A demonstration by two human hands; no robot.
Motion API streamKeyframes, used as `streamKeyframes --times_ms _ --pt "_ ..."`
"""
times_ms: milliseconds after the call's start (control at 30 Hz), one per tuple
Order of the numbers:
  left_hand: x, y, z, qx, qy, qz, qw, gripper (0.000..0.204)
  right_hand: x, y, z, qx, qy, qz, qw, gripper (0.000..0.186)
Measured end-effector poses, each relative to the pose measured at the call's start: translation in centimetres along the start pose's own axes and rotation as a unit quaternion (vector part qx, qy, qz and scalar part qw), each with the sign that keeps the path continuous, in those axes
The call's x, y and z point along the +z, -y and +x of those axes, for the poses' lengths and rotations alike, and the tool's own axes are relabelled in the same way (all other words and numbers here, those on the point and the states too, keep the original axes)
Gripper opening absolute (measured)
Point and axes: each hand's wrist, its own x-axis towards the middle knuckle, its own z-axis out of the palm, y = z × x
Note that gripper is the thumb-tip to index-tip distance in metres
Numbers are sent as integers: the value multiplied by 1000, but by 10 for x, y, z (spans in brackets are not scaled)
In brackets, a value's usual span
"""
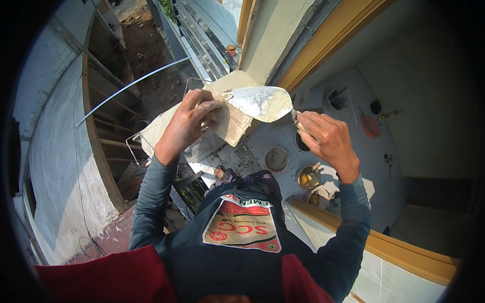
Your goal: The person applies mortar to the edge of a window frame using a trowel, smoothing the mixture along the surface. The person repeatedly scoops mortar from a board and applies it to the frame edge, using the trowel to flatten and shape the material.
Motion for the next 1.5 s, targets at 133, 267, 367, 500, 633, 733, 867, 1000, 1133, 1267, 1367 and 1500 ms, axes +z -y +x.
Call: streamKeyframes --times_ms 133,267,367,500,633,733,867,1000,1133,1267,1367,1500 --pt "-1 -3 -1 3 -21 9 1000 56 29 8 -2 95 -66 81 990 34" --pt "-3 -8 -8 -32 -55 -10 998 56 52 29 16 205 -145 189 949 34" --pt "0 -8 -15 -88 -71 -79 990 56 75 29 23 260 -169 263 913 35" --pt "-4 -14 -17 -82 -91 -97 988 56 87 28 38 346 -168 416 824 36" --pt "-3 -16 -24 -113 -78 -121 983 57 91 23 41 381 -166 468 780 42" --pt "-3 -15 -30 -121 -96 -117 981 55 87 24 42 390 -151 472 776 45" --pt "-10 -20 -34 -148 -119 -133 973 51 85 22 34 427 -129 482 754 46" --pt "-21 -27 -42 -155 -127 -123 972 54 84 23 11 453 -88 484 744 46" --pt "-19 -23 -51 -173 -171 -116 963 52 84 41 -3 434 -103 425 788 36" --pt "-12 -24 -46 -181 -173 -117 961 51 91 27 23 350 -54 275 894 27" --pt "-5 -22 -44 -188 -176 -161 953 53 73 29 40 377 -32 282 882 27" --pt "0 -19 -47 -188 -170 -178 951 54 33 40 64 428 -57 298 851 32"
